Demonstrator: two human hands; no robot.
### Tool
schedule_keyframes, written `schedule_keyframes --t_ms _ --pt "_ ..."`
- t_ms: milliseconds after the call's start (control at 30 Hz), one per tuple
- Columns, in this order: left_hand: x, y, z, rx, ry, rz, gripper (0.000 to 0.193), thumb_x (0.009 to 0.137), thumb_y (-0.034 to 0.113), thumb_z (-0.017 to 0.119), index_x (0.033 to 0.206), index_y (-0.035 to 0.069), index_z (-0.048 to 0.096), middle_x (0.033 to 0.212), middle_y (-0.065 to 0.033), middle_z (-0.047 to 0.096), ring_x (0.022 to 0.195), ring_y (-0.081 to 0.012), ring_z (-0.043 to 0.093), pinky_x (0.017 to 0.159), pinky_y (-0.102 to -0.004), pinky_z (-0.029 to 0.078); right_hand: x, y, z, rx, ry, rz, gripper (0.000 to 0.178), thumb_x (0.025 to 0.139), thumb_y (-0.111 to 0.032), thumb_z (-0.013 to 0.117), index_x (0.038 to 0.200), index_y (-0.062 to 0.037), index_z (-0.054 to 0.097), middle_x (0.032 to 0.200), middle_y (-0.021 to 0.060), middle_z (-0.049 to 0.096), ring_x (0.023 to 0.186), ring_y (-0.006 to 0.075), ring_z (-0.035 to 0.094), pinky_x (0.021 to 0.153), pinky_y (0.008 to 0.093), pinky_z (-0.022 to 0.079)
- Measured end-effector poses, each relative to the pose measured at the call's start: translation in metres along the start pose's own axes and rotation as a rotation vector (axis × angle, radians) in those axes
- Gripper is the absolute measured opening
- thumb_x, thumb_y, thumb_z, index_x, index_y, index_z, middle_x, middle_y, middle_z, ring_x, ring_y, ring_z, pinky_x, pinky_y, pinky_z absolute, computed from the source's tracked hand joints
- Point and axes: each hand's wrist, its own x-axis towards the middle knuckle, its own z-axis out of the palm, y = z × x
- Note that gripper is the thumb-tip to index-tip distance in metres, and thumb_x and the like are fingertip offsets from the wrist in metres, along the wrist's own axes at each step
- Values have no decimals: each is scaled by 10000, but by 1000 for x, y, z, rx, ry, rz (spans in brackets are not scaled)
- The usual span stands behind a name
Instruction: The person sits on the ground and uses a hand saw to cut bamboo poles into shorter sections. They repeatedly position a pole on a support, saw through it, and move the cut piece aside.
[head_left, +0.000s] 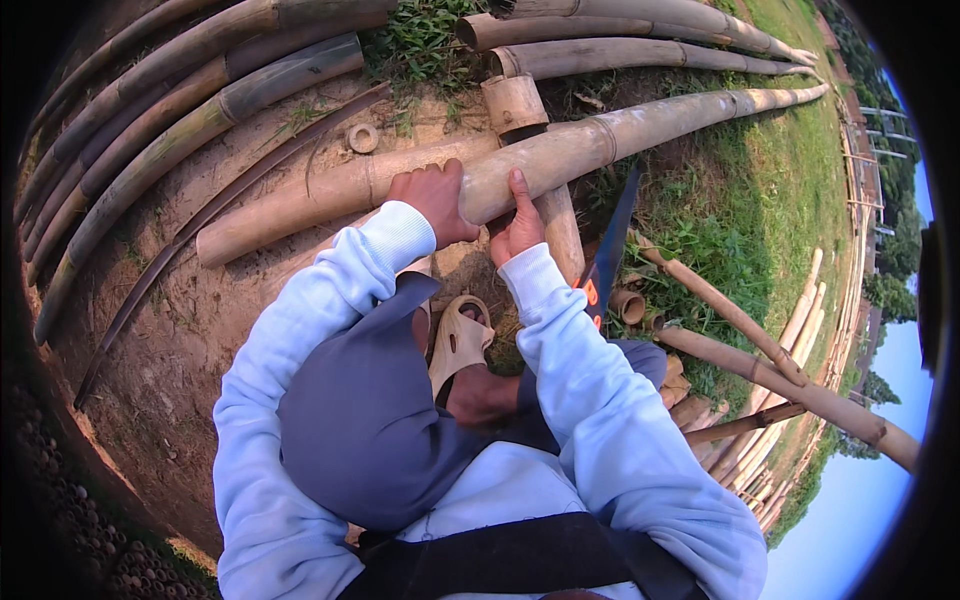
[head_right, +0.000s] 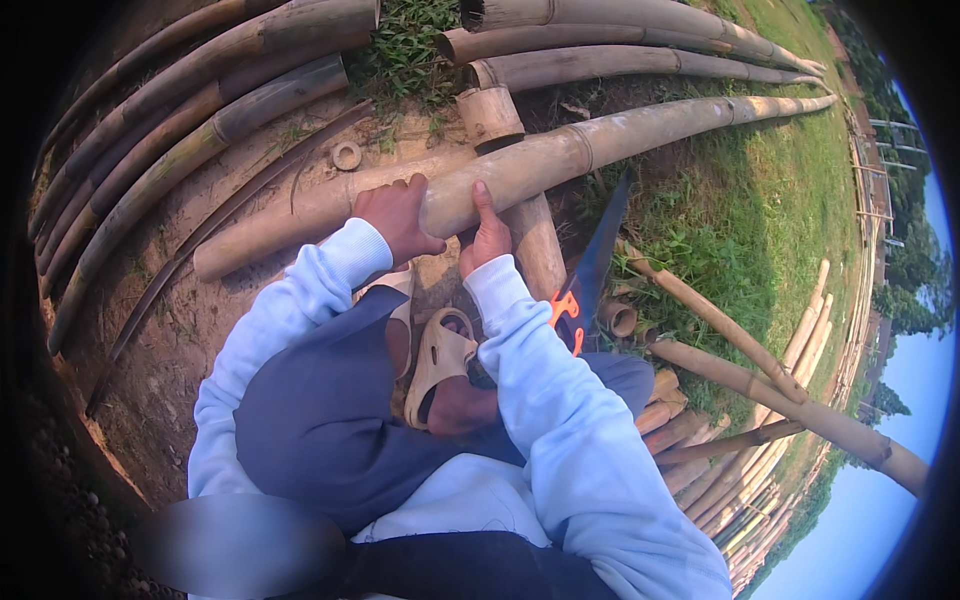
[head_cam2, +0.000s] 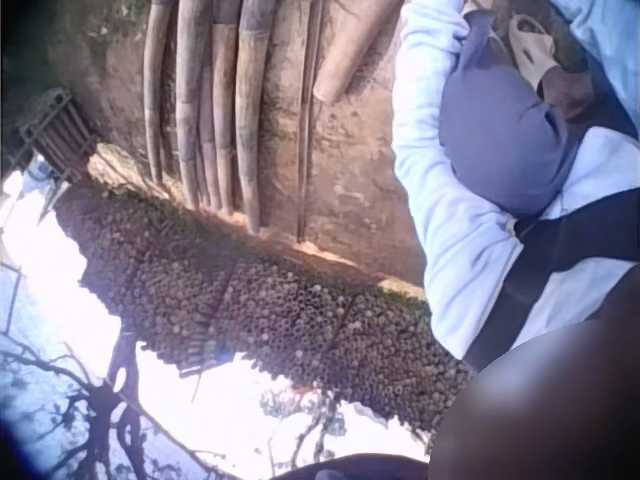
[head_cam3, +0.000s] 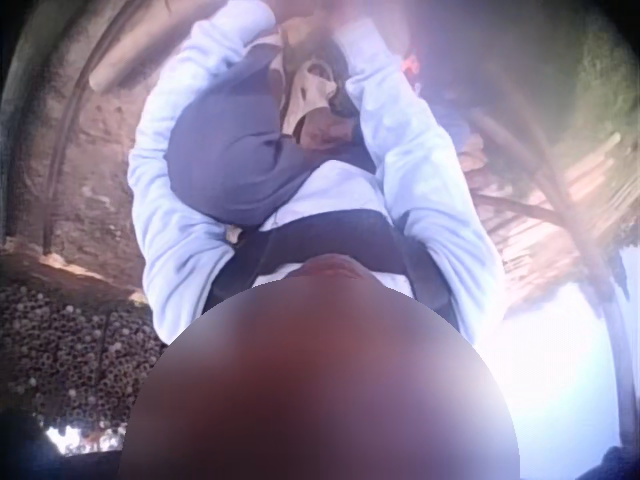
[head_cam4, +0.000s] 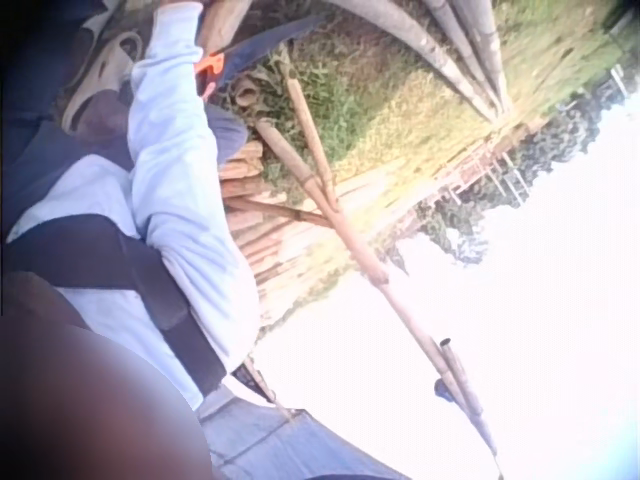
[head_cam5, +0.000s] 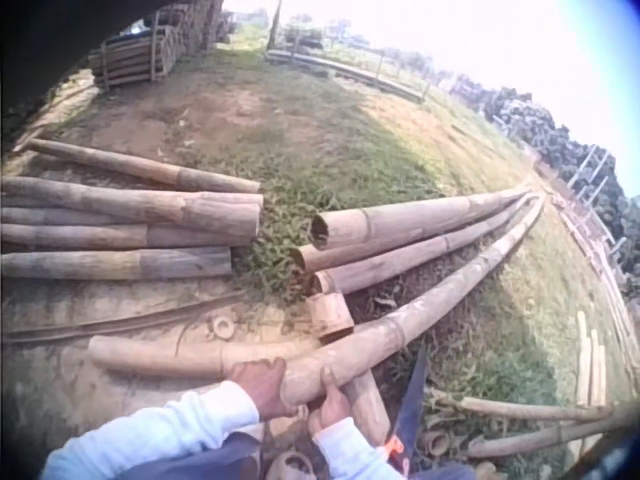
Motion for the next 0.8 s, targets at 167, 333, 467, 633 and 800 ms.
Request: schedule_keyframes --t_ms 167,333,467,633,800 --pt "-32 12 -22 55 45 -3 784 650 481 796 1190 -12 512 1005 -246 668 960 -409 665 886 -480 493 -34 0 15 -11 14 -61 744 841 -422 806 1312 79 523 1245 160 600 1128 226 587 1010 365 474" --pt "-65 -18 -48 43 32 -7 961 587 625 827 1255 18 498 963 -259 697 914 -447 679 820 -492 521 -51 17 34 -185 -100 76 658 838 -422 804 1249 40 576 1092 130 664 877 178 634 808 320 541" --pt "-46 -56 -20 116 -137 -155 994 575 497 850 1374 47 465 1111 -288 666 1040 -432 653 909 -473 508 -61 -14 3 -490 -348 321 832 838 -311 827 1413 119 406 1280 233 607 1166 245 611 958 317 518" --pt "-45 -83 7 78 -19 -92 1011 612 570 839 1404 93 430 1166 -245 659 1079 -438 630 948 -480 488 -117 -78 -114 -1143 -267 -428 536 820 -211 820 1236 29 581 1077 131 658 922 195 638 835 310 520" --pt "-64 -72 15 239 219 -166 1107 624 629 824 1480 103 359 1387 -196 554 1249 -362 554 1080 -475 400 -142 -69 -189 -1701 -43 -745 633 668 -295 907 1125 -19 566 1020 141 595 953 320 585 852 420 485"
